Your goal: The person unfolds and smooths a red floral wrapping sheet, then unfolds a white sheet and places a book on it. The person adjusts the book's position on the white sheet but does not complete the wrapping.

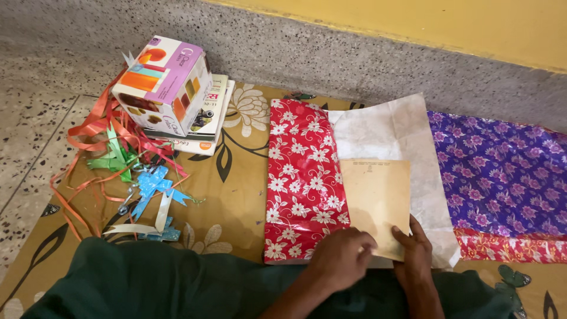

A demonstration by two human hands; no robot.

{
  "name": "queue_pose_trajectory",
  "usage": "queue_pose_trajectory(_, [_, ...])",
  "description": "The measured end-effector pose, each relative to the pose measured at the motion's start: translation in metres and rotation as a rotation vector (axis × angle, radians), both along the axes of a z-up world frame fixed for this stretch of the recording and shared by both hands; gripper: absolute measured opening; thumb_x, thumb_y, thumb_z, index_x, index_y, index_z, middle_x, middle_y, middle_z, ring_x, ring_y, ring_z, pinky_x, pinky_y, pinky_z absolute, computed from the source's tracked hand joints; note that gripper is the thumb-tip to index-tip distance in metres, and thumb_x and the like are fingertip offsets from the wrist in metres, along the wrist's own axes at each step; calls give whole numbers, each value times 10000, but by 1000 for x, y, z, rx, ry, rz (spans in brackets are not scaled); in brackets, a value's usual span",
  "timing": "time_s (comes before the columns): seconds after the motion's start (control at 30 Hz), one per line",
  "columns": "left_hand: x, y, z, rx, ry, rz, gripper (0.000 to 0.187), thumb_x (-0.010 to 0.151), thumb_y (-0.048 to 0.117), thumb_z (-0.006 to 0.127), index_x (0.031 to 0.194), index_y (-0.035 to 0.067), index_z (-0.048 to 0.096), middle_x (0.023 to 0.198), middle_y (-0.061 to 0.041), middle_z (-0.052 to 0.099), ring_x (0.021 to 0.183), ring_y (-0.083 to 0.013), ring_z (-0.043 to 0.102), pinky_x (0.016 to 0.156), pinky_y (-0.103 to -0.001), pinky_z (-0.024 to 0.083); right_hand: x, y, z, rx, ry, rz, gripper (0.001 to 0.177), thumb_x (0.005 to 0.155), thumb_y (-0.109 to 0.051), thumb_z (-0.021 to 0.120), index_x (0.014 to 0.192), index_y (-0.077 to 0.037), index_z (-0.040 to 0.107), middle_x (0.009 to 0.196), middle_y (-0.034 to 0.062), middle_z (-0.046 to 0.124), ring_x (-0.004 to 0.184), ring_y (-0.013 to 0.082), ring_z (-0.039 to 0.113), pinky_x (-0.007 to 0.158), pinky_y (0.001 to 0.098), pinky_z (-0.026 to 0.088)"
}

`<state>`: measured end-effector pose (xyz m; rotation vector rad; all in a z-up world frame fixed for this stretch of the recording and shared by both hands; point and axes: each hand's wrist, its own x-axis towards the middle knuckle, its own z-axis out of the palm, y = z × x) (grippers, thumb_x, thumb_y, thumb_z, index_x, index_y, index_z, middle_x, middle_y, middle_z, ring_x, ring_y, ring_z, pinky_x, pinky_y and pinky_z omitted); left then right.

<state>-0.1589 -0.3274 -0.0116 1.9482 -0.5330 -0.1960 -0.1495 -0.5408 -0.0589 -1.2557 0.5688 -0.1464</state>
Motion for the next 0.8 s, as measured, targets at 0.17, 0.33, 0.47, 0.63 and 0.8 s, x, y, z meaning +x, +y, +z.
queue_pose_trajectory(0.17, [32, 29, -10, 207, -122, 268, 228, 881, 131, 680, 1094, 64, 725, 1128, -154, 699, 1048, -315, 673, 939, -459, 522, 0, 4, 2, 0, 4, -9, 570, 915, 50, 570, 1479, -17, 520, 1253, 131, 676, 1079, 234, 675, 881, 377, 562])
queue_pose_trajectory(0.33, [59, 86, -27, 636, 228, 439, 517, 850, 144, 731, 1346, 133, 582, 1399, -160, 514, 1273, -383, 503, 1032, -518, 459, 1, 2, 0, -2, -76, -14, 574, 912, 64, 571, 1480, 1, 520, 1272, 131, 675, 1096, 240, 675, 907, 372, 563])
queue_pose_trajectory(0.47, [61, 99, -42, 434, 242, 690, 708, 735, 39, 756, 1400, 138, 535, 1309, -164, 539, 1221, -409, 511, 1013, -488, 472, 0, -3, 5, -18, -85, -91, 567, 938, 51, 551, 1500, -18, 509, 1255, 130, 664, 1092, 246, 664, 913, 388, 551])
queue_pose_trajectory(0.63, [65, 107, -59, 280, 236, 778, 705, 731, -41, 703, 1387, 160, 542, 1230, -193, 571, 1157, -422, 570, 1005, -480, 480, -1, -7, 8, 31, -117, -129, 553, 959, 38, 522, 1504, -48, 496, 1249, 113, 662, 1109, 232, 656, 953, 389, 534])
queue_pose_trajectory(0.8, [71, 106, -66, 244, 232, 793, 619, 786, -41, 670, 1364, 154, 568, 1177, -184, 610, 1126, -413, 603, 982, -480, 486, 3, -6, 4, 60, -76, -142, 547, 944, 42, 526, 1479, -67, 510, 1248, 91, 659, 1100, 230, 656, 944, 406, 531])
